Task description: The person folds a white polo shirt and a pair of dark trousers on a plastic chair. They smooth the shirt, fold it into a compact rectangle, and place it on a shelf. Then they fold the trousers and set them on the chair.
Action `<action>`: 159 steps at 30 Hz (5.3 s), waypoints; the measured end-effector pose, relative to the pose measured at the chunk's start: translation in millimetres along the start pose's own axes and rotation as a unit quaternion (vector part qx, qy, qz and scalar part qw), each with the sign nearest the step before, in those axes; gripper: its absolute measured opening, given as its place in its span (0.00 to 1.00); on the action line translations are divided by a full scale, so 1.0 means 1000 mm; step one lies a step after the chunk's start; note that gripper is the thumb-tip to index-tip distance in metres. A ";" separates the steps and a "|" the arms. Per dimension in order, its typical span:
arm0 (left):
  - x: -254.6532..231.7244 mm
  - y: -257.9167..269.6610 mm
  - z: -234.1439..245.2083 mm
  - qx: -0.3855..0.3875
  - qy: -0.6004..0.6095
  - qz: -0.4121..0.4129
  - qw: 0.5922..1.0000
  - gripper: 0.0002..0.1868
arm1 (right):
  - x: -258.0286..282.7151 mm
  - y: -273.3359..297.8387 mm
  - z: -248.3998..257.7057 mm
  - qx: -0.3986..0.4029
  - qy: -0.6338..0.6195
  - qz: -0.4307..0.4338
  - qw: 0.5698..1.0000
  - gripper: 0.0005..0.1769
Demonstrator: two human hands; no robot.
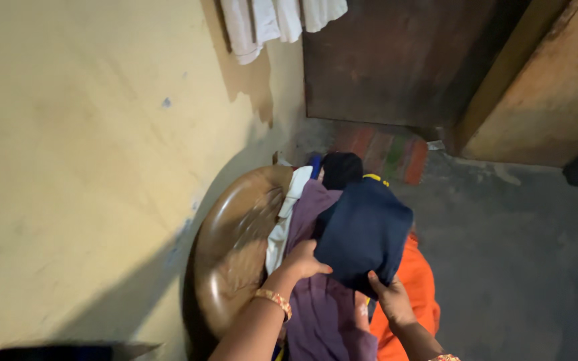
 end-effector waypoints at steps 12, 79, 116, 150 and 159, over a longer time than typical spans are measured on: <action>-0.012 -0.076 -0.043 -0.212 -0.007 -0.005 0.977 0.26 | 0.066 -0.074 0.065 -0.026 -0.020 -0.122 0.992 0.42; 0.006 0.035 -0.053 -0.093 -0.179 0.099 0.975 0.57 | 0.050 -0.110 0.012 0.002 0.067 -0.132 0.989 0.33; 0.024 -0.022 -0.049 -0.124 -0.133 0.241 0.953 0.90 | 0.115 -0.121 -0.066 0.019 0.719 0.346 0.603 0.63; 0.048 0.082 -0.048 -0.396 0.149 0.286 0.860 0.28 | -0.026 -0.043 -0.059 0.131 0.013 -0.271 0.953 0.17; 0.096 0.069 -0.066 -0.454 0.223 0.240 0.829 0.38 | -0.027 -0.020 -0.059 0.203 0.083 -0.272 0.937 0.18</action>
Point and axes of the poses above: each hand's wrist, its own y-axis away from the middle knuckle, its own z-axis out of the back of the hand, x = y × z, the point moved 2 cm from there along -y, towards the middle knuckle, and after that the axes turned 14 degrees about y, right-handed, at the moved point
